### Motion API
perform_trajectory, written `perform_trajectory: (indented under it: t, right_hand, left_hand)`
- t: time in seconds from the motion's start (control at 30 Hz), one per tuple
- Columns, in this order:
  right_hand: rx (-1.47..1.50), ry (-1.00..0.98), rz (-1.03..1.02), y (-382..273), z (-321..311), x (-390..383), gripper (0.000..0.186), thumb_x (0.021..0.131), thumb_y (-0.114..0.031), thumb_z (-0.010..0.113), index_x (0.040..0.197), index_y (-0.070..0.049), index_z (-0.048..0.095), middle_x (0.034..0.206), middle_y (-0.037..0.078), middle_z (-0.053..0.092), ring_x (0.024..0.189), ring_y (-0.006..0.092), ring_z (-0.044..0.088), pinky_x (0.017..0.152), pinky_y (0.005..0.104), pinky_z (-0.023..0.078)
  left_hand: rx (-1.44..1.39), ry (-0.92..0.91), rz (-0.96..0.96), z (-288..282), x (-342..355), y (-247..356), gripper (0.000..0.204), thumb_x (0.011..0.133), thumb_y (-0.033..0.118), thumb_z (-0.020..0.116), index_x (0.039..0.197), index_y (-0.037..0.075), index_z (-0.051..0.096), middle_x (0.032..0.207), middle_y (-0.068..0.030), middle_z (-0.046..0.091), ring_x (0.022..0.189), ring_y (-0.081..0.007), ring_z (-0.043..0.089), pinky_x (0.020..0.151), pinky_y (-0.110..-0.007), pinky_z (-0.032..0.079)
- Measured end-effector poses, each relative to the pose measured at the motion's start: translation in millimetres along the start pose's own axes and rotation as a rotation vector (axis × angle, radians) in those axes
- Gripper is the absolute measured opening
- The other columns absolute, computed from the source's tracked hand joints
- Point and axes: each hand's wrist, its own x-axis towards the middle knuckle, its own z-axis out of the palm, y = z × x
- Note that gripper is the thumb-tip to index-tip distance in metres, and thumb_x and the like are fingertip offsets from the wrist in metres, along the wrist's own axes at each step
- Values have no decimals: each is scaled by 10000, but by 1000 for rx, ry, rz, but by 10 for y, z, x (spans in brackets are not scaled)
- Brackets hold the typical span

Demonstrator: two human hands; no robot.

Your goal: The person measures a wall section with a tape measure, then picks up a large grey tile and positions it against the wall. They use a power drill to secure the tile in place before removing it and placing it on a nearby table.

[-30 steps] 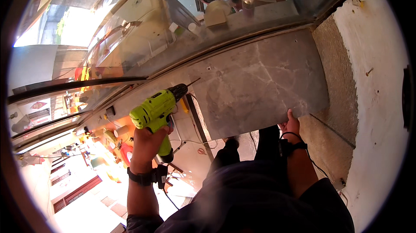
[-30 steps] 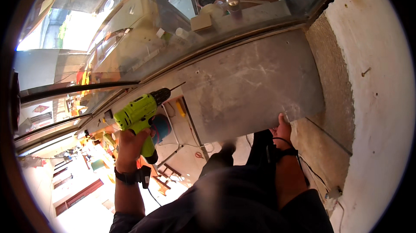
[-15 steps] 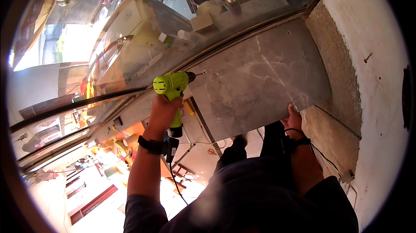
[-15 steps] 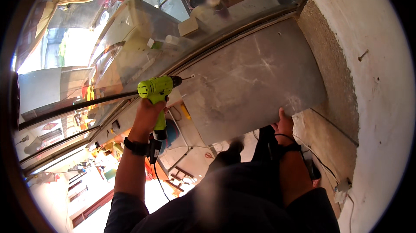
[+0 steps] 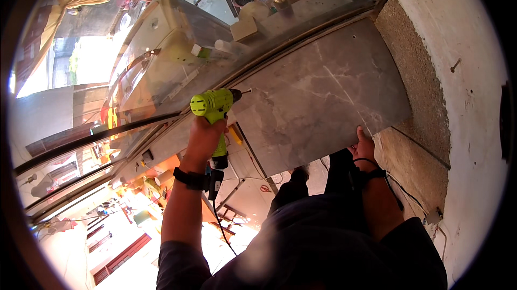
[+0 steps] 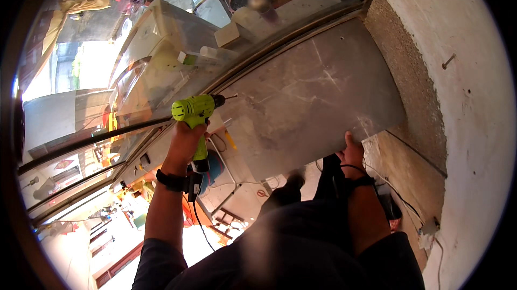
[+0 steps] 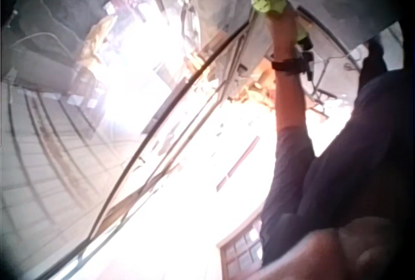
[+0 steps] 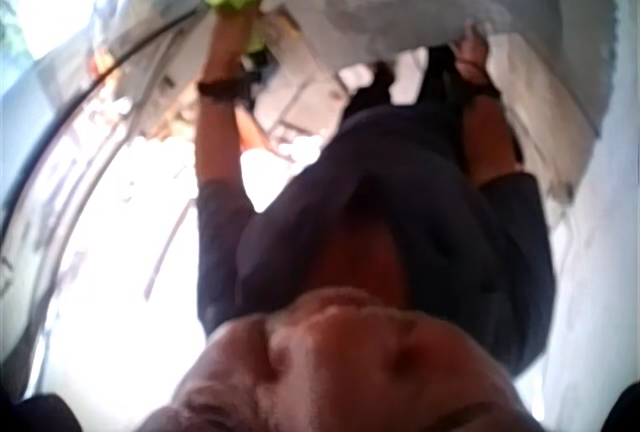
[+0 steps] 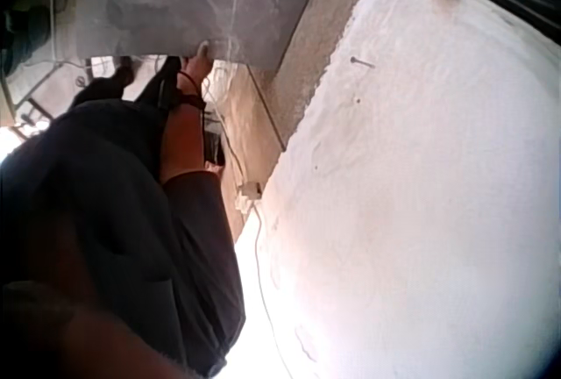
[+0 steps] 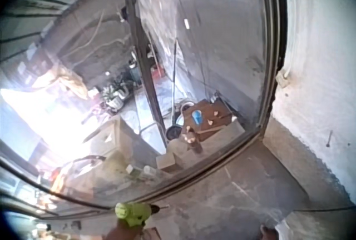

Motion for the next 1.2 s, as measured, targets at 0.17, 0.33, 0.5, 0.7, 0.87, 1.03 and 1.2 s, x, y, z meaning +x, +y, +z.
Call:
perform_trajectory:
  t: [0.17, 0.33, 0.5, 0.7, 0.87, 1.03, 1.2]
  right_hand:
    - [-16, 18, 5, -24, 32, -32, 444, 874, -372, 669, 1179, -74, 548, 1098, 99, 653, 991, 263, 641, 859, 470, 539]
    - [-24, 39, -3, -51, 82, -85, 447, 865, -368, 682, 1177, -80, 545, 1090, 98, 654, 983, 268, 642, 854, 472, 542]
    - [-29, 42, 3, -90, 124, -138, 463, 866, -370, 680, 1191, -75, 533, 1103, 105, 647, 994, 275, 638, 863, 472, 539]
    - [-37, 26, -5, -77, 101, -121, 482, 877, -376, 664, 1211, -57, 527, 1132, 116, 635, 1021, 282, 627, 877, 470, 534]
    - [-25, -7, -2, -59, 62, -87, 452, 893, -375, 641, 1187, -45, 547, 1128, 120, 638, 1030, 285, 624, 889, 471, 529]
    - [-31, -14, 3, -53, 43, -78, 454, 897, -387, 632, 1170, -32, 562, 1121, 121, 642, 1034, 279, 621, 893, 464, 526]
    - [-38, -5, 9, -74, 77, -110, 454, 903, -391, 621, 1169, -28, 564, 1123, 123, 641, 1022, 273, 625, 885, 451, 528]
  left_hand:
    - [18, -19, 17, 18, 47, -4, 271, 781, 109, 627, 998, -51, 601, 809, -94, 646, 681, -177, 631, 627, -319, 491]
    - [9, -48, 15, 16, 119, -68, 323, 787, 34, 612, 1094, -51, 559, 934, -107, 640, 681, -160, 607, 595, -285, 523]
    - [-64, -30, -9, 41, 117, -45, 326, 787, 45, 616, 1091, -53, 554, 917, -89, 626, 688, -172, 608, 608, -297, 502]
    - [-75, -54, -42, 25, 138, -3, 314, 788, 27, 618, 1085, -47, 549, 912, -84, 614, 685, -158, 595, 592, -292, 500]
    - [-126, -30, 3, 56, 155, -66, 249, 776, 38, 640, 1001, -50, 581, 837, -84, 624, 600, -159, 586, 528, -283, 477]
    - [-91, -29, -19, 65, 129, -15, 253, 772, 42, 646, 996, -51, 578, 834, -87, 620, 596, -160, 584, 520, -285, 470]
    - [-64, -30, -49, 49, 139, -34, 252, 770, 44, 643, 993, -54, 578, 821, -87, 616, 589, -161, 583, 517, -285, 468]
